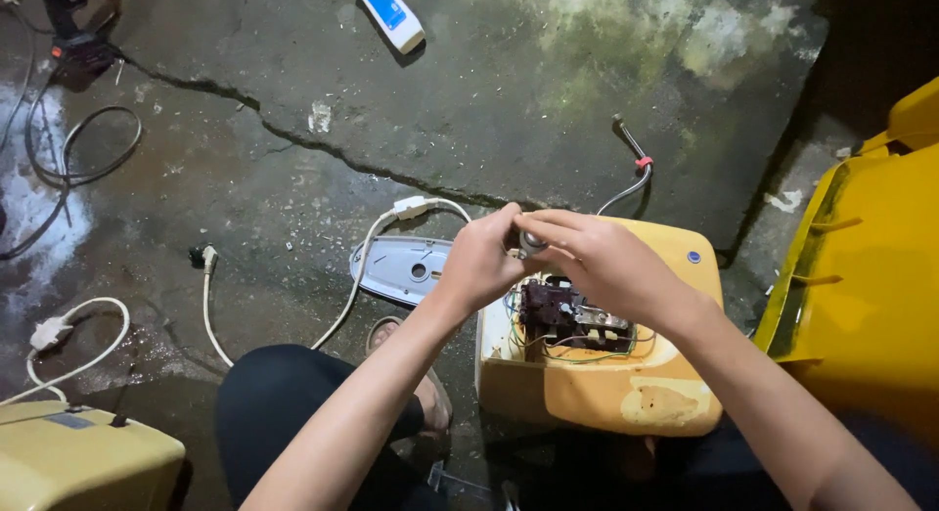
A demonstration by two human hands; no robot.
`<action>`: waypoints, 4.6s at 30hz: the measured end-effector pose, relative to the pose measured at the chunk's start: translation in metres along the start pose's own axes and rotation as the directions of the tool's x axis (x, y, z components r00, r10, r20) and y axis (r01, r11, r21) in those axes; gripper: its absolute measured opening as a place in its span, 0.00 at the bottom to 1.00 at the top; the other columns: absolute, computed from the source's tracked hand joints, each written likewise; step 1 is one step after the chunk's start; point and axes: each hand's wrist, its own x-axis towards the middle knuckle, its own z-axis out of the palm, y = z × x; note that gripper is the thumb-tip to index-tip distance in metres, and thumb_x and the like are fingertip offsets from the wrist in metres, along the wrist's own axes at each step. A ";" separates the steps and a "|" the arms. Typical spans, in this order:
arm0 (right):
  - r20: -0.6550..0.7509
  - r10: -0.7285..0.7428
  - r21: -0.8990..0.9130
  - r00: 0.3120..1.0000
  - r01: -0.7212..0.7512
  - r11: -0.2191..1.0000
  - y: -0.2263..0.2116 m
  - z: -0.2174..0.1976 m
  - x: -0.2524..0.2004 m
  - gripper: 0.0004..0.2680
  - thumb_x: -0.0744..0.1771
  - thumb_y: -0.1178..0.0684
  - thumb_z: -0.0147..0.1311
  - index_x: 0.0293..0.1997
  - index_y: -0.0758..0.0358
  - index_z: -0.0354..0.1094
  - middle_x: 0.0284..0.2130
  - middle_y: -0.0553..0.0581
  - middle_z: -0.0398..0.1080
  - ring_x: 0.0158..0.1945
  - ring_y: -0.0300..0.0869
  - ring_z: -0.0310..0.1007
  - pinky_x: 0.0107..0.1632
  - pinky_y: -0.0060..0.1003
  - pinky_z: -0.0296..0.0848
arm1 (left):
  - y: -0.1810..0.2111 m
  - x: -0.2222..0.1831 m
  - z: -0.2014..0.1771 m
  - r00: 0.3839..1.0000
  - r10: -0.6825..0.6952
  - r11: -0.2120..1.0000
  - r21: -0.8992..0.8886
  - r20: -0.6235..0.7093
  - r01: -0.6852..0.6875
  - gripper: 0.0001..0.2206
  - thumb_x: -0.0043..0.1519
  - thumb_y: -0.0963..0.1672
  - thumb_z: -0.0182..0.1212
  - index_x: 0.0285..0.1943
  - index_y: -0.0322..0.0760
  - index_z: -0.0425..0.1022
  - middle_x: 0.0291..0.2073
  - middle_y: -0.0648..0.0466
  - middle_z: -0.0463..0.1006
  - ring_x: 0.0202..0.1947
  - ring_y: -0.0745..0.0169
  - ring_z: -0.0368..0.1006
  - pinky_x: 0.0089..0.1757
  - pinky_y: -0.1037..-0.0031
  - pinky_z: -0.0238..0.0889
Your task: The person uses a screwdriver to tighten screws on the internal components of a yellow appliance, then places the cover back on and secures it with screws.
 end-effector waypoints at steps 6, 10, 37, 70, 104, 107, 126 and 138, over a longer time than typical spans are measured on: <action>-0.163 0.079 -0.111 0.983 -0.097 0.989 0.005 0.014 -0.005 0.11 0.68 0.49 0.57 0.56 0.56 0.74 0.43 0.54 0.78 0.43 0.51 0.80 0.44 0.46 0.80 | 0.003 0.002 -0.004 0.999 -0.015 0.998 -0.056 0.042 0.017 0.12 0.50 0.48 0.71 0.38 0.48 0.74 0.27 0.57 0.81 0.37 0.47 0.80 0.41 0.58 0.72; -0.252 0.057 -0.195 0.966 -0.108 0.975 0.016 0.036 -0.013 0.11 0.68 0.47 0.59 0.55 0.54 0.74 0.40 0.51 0.77 0.40 0.49 0.80 0.39 0.44 0.79 | 0.013 -0.009 0.008 0.995 -0.095 0.980 -0.173 0.040 0.100 0.11 0.53 0.46 0.66 0.44 0.47 0.77 0.31 0.52 0.82 0.41 0.43 0.80 0.43 0.55 0.72; -0.193 0.119 -0.146 0.974 -0.148 0.978 0.024 0.025 -0.010 0.12 0.67 0.47 0.55 0.56 0.49 0.73 0.44 0.47 0.78 0.50 0.47 0.78 0.44 0.47 0.77 | 0.012 -0.004 0.084 0.881 -0.339 0.841 -0.525 -0.331 0.127 0.17 0.54 0.41 0.64 0.53 0.46 0.72 0.40 0.48 0.81 0.47 0.50 0.79 0.48 0.62 0.70; -0.278 0.034 -0.016 0.960 -0.040 0.999 0.032 0.008 -0.013 0.07 0.66 0.56 0.59 0.48 0.55 0.77 0.40 0.53 0.73 0.42 0.51 0.76 0.46 0.46 0.75 | -0.034 0.032 0.032 0.940 0.068 0.720 -0.669 0.334 0.186 0.15 0.51 0.37 0.72 0.47 0.42 0.85 0.32 0.62 0.81 0.32 0.76 0.72 0.35 0.82 0.70; -0.259 -0.066 -0.117 0.964 0.037 0.992 0.045 0.014 -0.018 0.06 0.67 0.56 0.59 0.47 0.56 0.76 0.40 0.52 0.71 0.48 0.50 0.70 0.51 0.46 0.69 | -0.024 0.045 0.055 0.907 0.262 0.686 -0.724 0.330 0.065 0.09 0.48 0.41 0.73 0.37 0.40 0.84 0.31 0.58 0.81 0.33 0.68 0.70 0.36 0.74 0.70; -0.280 -0.057 -0.099 0.958 0.030 0.995 0.045 0.017 -0.016 0.06 0.67 0.58 0.59 0.47 0.57 0.77 0.40 0.52 0.72 0.49 0.50 0.71 0.52 0.47 0.69 | -0.023 0.036 0.064 0.973 0.096 0.752 -0.656 0.208 0.066 0.07 0.50 0.40 0.69 0.37 0.39 0.82 0.26 0.56 0.78 0.25 0.67 0.72 0.29 0.74 0.70; -0.232 -0.057 -0.124 0.971 0.028 0.992 0.043 0.020 -0.006 0.08 0.66 0.52 0.62 0.50 0.53 0.76 0.43 0.50 0.74 0.49 0.48 0.71 0.52 0.47 0.67 | -0.025 0.014 0.059 0.998 -0.055 0.780 -0.624 -0.006 0.039 0.25 0.46 0.44 0.81 0.54 0.47 0.80 0.36 0.57 0.80 0.38 0.70 0.73 0.42 0.74 0.70; -0.306 -0.036 -0.127 0.951 -0.003 0.992 0.038 0.017 -0.015 0.07 0.67 0.53 0.63 0.48 0.52 0.77 0.43 0.48 0.73 0.50 0.47 0.70 0.53 0.46 0.67 | -0.046 0.049 0.056 0.868 0.325 0.717 -0.696 0.377 0.034 0.08 0.51 0.44 0.73 0.37 0.41 0.84 0.29 0.59 0.78 0.35 0.66 0.70 0.43 0.70 0.68</action>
